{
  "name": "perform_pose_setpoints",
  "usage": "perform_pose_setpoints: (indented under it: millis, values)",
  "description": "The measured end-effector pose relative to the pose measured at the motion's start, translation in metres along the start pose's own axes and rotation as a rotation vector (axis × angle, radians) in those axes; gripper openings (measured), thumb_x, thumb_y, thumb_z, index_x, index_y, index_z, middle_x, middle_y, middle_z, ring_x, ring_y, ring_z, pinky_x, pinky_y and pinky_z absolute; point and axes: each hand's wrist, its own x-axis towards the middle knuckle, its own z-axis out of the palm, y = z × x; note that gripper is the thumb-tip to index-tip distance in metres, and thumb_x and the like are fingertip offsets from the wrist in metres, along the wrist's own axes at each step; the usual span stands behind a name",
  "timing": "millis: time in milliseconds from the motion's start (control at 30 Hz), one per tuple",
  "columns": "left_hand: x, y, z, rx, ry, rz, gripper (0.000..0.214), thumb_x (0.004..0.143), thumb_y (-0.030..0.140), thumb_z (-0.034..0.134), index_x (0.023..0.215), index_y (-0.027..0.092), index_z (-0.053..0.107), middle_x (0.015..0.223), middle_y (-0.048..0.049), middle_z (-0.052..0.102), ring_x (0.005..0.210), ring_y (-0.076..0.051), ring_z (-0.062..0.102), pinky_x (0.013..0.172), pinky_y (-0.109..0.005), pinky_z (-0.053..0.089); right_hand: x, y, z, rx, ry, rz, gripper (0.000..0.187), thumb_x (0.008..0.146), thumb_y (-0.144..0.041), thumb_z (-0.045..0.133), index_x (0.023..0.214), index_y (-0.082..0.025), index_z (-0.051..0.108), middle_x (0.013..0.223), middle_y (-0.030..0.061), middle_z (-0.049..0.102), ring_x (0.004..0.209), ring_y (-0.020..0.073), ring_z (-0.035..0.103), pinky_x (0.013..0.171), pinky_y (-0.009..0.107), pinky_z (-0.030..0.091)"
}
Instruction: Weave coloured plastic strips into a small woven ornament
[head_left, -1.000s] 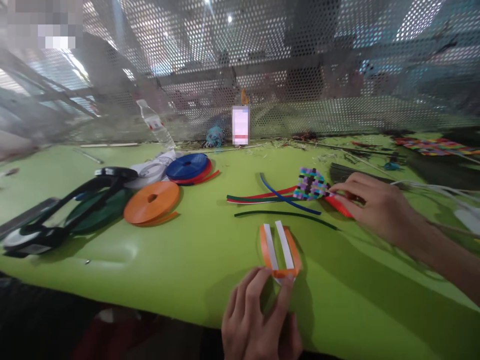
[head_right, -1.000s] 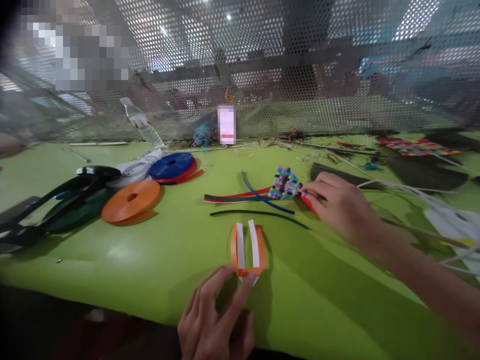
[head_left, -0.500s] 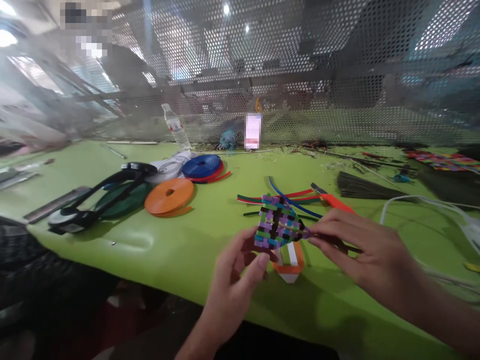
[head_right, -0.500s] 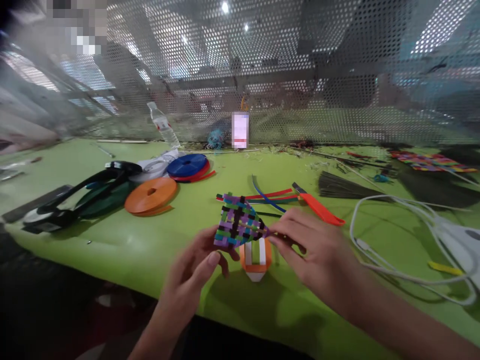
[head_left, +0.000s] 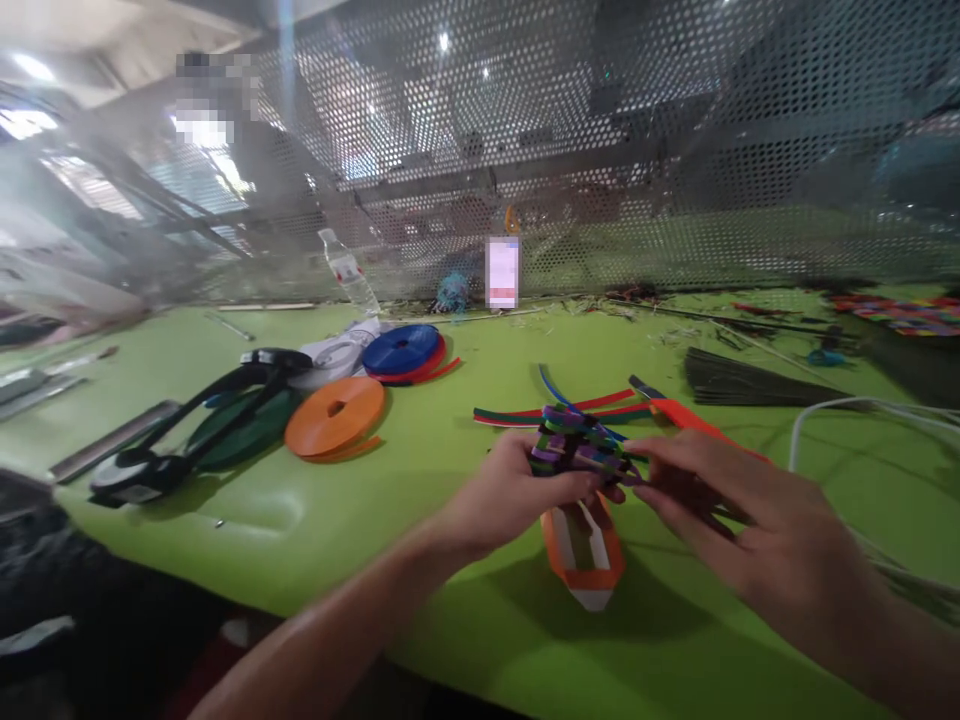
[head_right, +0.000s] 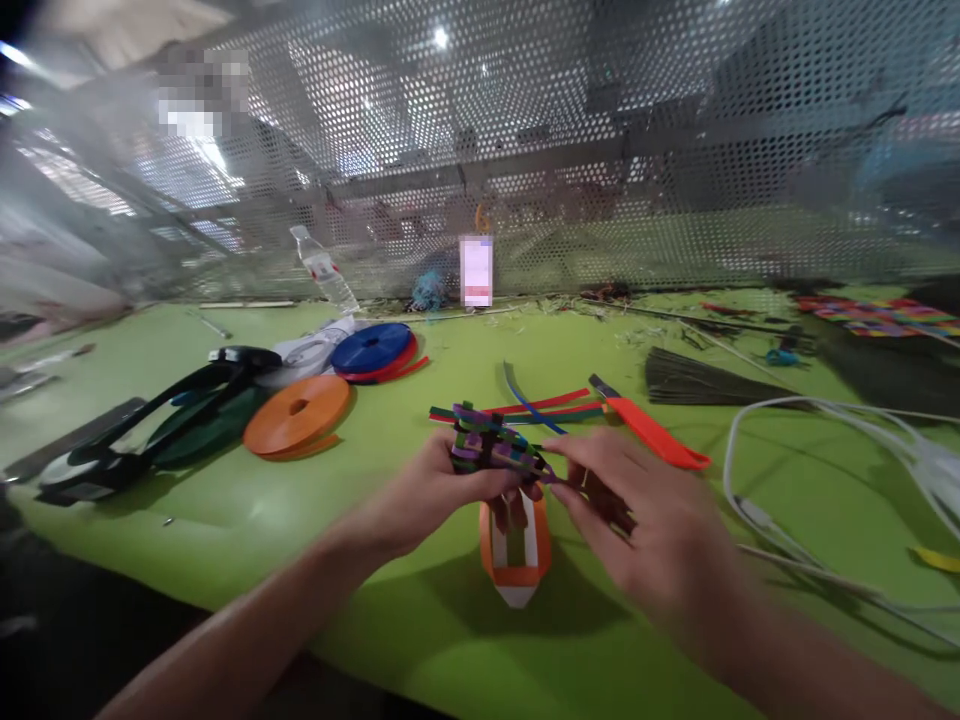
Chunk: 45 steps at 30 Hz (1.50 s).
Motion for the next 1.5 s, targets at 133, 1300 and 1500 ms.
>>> perform_pose_setpoints:
  millis: [133,1300,1500]
  values:
    - [0.002,0.002,0.004,0.026,0.013,-0.021,0.011,0.087,0.022,0.075,0.085,0.011,0.076,0.070,-0.0030,0.073,0.062,-0.011,0.070,0.066,-0.021,0.059,-0.001,0.003,0.001,-0.008,-0.022,-0.004,0.023,0.102,-0.028,0.058,0.124,-0.030,0.064,0.091,0.0015,0.073,0.071,0.0162,0.070,0.059,0.025,0.058]
    - [0.006,-0.005,-0.004,-0.084,0.007,-0.060,0.018,0.082,0.023,0.082,0.091,0.008,0.075,0.084,-0.0072,0.077,0.062,-0.012,0.072,0.063,-0.025,0.063,0.004,0.002,0.001,-0.028,-0.085,0.030,0.014,0.101,-0.023,0.059,0.101,-0.020,0.072,0.089,0.0030,0.075,0.075,0.0158,0.069,0.066,0.028,0.055]
    - [0.005,-0.004,-0.004,-0.064,0.018,-0.065,0.019,0.081,0.023,0.083,0.089,0.007,0.075,0.084,-0.0079,0.076,0.063,-0.013,0.072,0.065,-0.028,0.064,0.003,0.000,0.002,0.004,-0.066,0.055,0.013,0.099,-0.023,0.060,0.100,-0.021,0.073,0.087,0.0029,0.076,0.074,0.0174,0.070,0.067,0.030,0.056]
